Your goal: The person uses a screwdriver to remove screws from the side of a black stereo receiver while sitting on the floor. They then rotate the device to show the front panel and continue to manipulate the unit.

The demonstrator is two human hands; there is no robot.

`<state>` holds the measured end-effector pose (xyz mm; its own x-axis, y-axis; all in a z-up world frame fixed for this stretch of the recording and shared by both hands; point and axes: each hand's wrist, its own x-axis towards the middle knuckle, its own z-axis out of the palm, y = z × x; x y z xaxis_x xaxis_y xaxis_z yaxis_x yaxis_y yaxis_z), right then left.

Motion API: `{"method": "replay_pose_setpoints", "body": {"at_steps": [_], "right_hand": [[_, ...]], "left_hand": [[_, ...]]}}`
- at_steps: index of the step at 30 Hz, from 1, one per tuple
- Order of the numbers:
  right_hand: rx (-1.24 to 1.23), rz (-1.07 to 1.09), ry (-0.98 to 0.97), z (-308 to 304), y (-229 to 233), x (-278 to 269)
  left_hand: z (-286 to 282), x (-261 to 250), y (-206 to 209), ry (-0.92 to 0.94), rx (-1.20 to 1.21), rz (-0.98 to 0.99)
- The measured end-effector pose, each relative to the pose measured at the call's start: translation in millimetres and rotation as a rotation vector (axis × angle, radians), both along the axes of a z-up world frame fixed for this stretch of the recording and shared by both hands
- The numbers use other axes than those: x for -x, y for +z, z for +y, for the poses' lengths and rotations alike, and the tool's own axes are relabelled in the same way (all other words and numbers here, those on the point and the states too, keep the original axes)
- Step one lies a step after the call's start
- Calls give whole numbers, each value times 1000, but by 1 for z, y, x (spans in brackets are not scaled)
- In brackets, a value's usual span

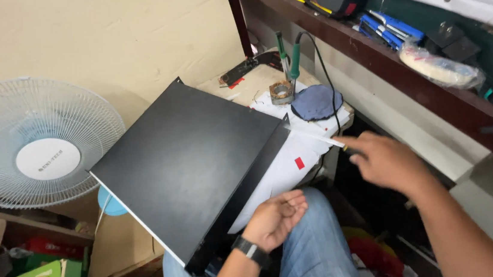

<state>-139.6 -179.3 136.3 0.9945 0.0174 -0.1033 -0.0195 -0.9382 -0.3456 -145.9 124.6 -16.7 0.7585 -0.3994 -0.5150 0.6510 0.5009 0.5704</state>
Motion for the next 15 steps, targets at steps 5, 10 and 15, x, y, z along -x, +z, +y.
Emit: {"method": "replay_pose_setpoints", "body": {"at_steps": [5,10,15], "right_hand": [[-577,55,-221,7,26,34],[-864,-70,-79,36,-67,88],[-827,-86,259,68,-70,163]], "left_hand": [[38,40,57,108,-134,-49],[57,56,38,284,-49,-133],[65,88,41,392,108,-98]]}}
